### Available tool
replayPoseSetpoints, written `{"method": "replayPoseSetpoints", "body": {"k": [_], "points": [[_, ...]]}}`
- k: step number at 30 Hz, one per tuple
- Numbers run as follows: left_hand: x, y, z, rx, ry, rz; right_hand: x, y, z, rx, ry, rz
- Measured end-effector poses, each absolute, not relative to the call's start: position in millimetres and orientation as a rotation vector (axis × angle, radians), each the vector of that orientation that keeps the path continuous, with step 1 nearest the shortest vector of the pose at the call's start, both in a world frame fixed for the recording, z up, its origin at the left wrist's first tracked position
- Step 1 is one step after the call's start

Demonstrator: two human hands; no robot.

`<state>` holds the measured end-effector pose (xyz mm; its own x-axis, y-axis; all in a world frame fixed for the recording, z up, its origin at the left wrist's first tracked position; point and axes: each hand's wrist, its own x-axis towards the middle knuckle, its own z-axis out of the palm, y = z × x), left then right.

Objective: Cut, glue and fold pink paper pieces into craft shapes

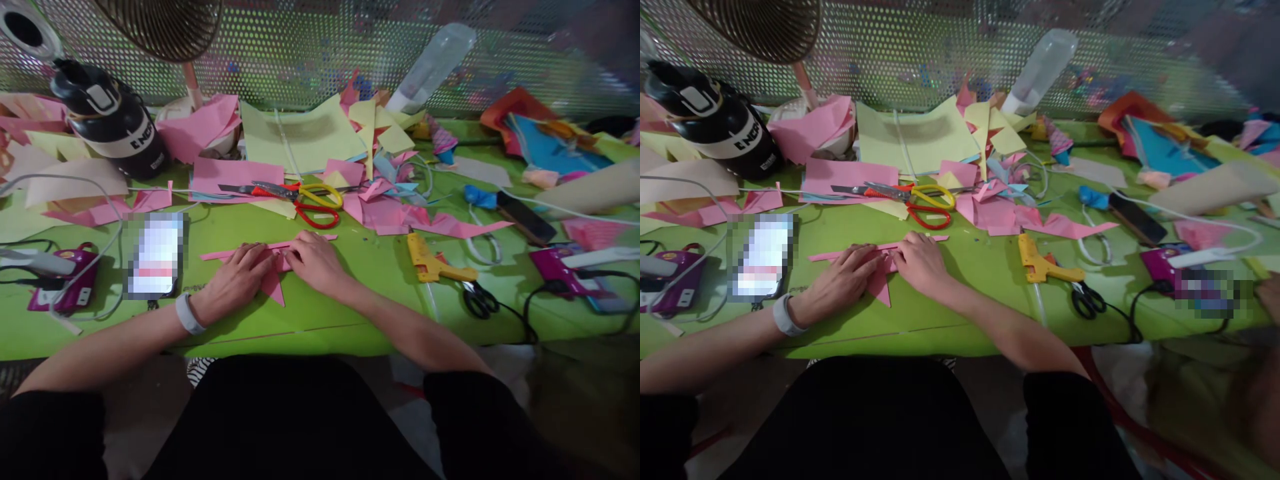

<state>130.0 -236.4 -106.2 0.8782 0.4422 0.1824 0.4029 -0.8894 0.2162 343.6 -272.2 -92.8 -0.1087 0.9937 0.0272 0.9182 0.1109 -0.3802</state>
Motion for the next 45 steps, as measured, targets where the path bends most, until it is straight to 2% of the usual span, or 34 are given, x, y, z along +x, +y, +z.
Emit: {"method": "replayPoseSetpoints", "body": {"k": [7, 21, 45], "points": [[128, -235, -107, 2.896, 0.623, 0.334, 341, -271, -96, -1.91, -2.094, 0.34], [127, -236, -106, 2.92, 0.646, 0.359, 349, -275, -80, -1.964, -1.999, 0.553], [124, -236, -110, 2.948, 0.588, 0.371, 353, -276, -99, -1.849, -2.043, 0.405]]}}
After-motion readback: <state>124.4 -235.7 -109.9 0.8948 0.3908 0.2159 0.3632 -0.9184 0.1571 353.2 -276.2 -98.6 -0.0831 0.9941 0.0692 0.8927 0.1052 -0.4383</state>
